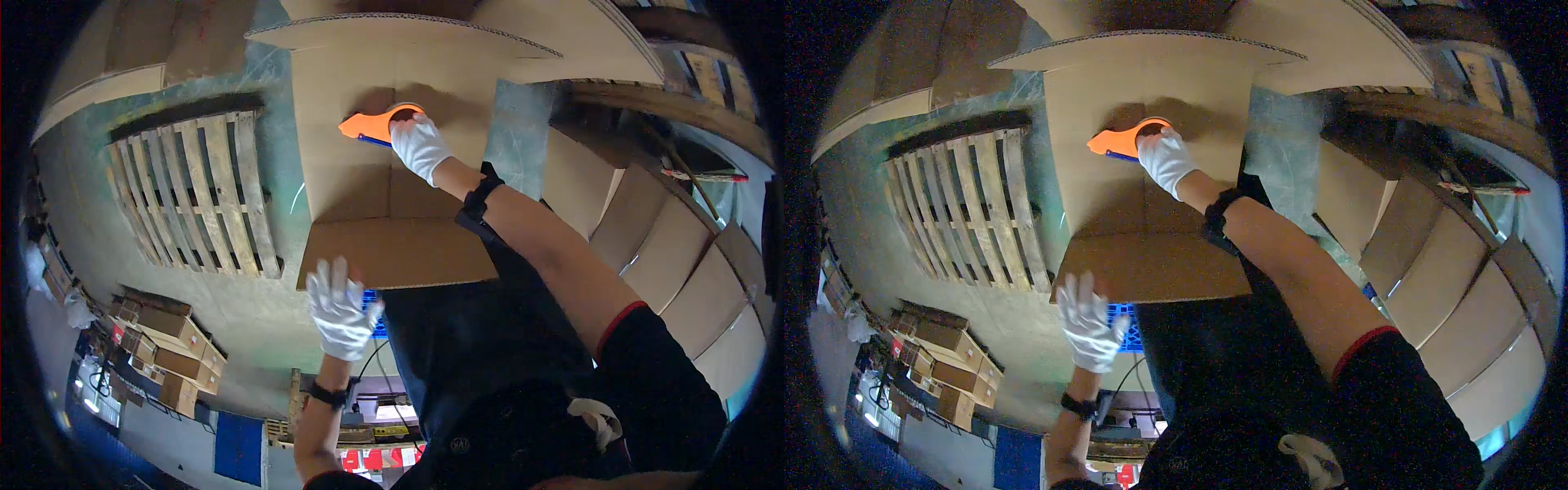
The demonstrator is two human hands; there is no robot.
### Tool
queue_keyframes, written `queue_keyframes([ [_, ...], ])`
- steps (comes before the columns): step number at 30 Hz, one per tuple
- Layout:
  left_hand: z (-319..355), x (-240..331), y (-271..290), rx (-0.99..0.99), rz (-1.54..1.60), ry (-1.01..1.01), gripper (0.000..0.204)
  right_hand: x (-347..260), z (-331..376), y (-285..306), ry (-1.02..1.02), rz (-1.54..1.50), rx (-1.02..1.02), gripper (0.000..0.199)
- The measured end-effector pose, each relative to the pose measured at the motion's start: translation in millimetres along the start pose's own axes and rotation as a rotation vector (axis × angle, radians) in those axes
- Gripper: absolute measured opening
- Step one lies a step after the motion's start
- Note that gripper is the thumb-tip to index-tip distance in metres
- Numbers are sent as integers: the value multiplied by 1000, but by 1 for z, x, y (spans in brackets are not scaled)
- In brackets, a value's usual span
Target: Assemble cardboard boxes and seal them with tape using a tape dispenser.
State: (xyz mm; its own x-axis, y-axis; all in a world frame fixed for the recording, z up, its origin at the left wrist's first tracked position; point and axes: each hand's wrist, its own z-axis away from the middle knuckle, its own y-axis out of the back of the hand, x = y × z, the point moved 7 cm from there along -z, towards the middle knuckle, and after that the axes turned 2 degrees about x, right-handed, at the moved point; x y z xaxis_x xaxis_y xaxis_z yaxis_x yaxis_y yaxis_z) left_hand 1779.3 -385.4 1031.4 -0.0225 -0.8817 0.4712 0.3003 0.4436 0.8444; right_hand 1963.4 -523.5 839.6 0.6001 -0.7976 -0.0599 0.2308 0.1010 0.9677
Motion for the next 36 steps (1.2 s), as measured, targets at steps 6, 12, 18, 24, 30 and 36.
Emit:
queue_keyframes([
  [6,-89,-20,-22,83,-203,-92,80,22,-11,63,-23,-362,-96,44],
  [12,-189,-55,-87,-265,-467,590,110,121,-59,250,42,-318,411,53],
  [18,-149,-73,-121,-157,-256,1039,128,125,-38,181,-150,-554,509,51],
  [24,-137,-60,-112,228,-173,766,124,76,10,96,-320,-951,341,48],
  [30,-194,-40,-111,154,-248,64,96,74,-1,43,-232,-797,81,41],
  [36,-194,-57,-137,129,-223,72,88,61,26,70,-373,-1493,-580,61],
])
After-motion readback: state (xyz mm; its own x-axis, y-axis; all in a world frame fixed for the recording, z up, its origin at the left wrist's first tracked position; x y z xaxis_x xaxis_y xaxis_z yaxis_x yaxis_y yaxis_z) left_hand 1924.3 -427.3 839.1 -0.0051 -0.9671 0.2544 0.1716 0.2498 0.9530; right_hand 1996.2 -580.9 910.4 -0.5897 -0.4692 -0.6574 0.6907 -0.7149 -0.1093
